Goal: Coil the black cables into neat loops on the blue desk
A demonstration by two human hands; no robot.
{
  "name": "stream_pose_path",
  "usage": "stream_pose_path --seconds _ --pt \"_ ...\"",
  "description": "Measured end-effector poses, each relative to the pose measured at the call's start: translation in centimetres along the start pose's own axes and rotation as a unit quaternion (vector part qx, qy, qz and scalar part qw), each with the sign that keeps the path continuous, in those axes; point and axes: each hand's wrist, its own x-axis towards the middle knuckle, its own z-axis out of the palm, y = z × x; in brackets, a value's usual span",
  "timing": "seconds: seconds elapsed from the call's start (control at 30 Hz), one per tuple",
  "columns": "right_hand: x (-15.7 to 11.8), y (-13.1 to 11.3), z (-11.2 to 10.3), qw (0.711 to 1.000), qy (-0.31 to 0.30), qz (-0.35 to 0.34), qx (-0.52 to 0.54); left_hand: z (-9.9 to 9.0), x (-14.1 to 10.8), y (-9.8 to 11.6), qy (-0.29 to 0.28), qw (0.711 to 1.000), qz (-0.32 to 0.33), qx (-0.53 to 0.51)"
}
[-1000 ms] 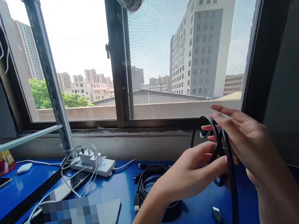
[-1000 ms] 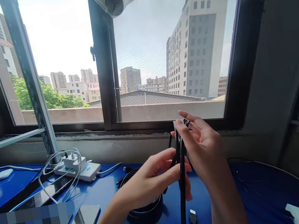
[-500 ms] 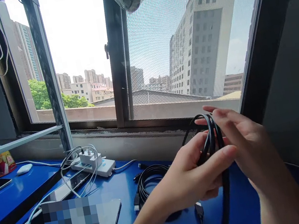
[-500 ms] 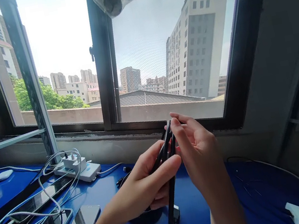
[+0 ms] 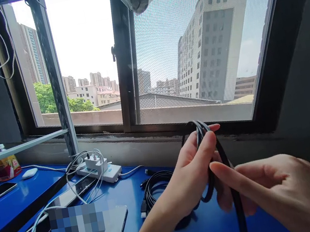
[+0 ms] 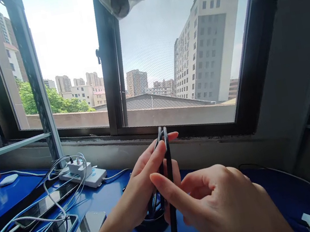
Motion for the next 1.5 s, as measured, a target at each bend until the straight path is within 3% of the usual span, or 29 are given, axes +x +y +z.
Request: stream_pose_path --seconds 0.07,0.13,0.43,0.53,0.67,0.77,0.9,1.0,1.3,1.4,1.5 --pt "0.1 0.6 0.0 0.995 -0.095 -0.007 0.012 0.1 0.0 0.0 0.015 1.000 0.023 -0.003" --pt "0.3 0.9 -0.1 0.991 -0.132 -0.009 0.017 0.1 0.0 0.0 0.023 0.999 0.038 0.000" --pt "1.1 -1.2 -0.2 0.991 -0.066 -0.029 0.112 -1.7 -0.2 1.1 0.005 0.995 0.042 0.095" --pt "1.7 -0.6 0.0 0.988 -0.008 -0.017 0.152 -2.4 -0.4 1.9 0.027 0.993 0.044 0.107" --pt "2.6 -0.4 -0.1 0.964 0.103 0.020 0.244 -3.3 -0.6 3.0 0.110 0.983 0.061 0.134" --pt "3.0 -1.1 -0.5 0.922 0.179 0.076 0.334 -4.0 -0.6 3.5 0.170 0.973 0.097 0.120" --pt "3.3 -1.9 -1.1 0.842 0.274 0.178 0.430 -4.5 -0.4 3.7 0.217 0.963 0.128 0.092" --pt "3.5 -1.8 -1.1 0.806 0.314 0.196 0.462 -4.7 -0.1 3.6 0.237 0.957 0.143 0.088" --pt "4.1 -0.9 -0.9 0.755 0.388 0.179 0.498 -5.5 1.2 3.0 0.336 0.916 0.218 0.000" --pt "3.8 -0.9 -1.2 0.754 0.410 0.172 0.484 -6.1 1.7 2.6 0.356 0.907 0.226 -0.008" --pt "3.7 -0.8 -1.2 0.775 0.403 0.168 0.456 -6.8 2.1 2.2 0.379 0.898 0.223 -0.001"
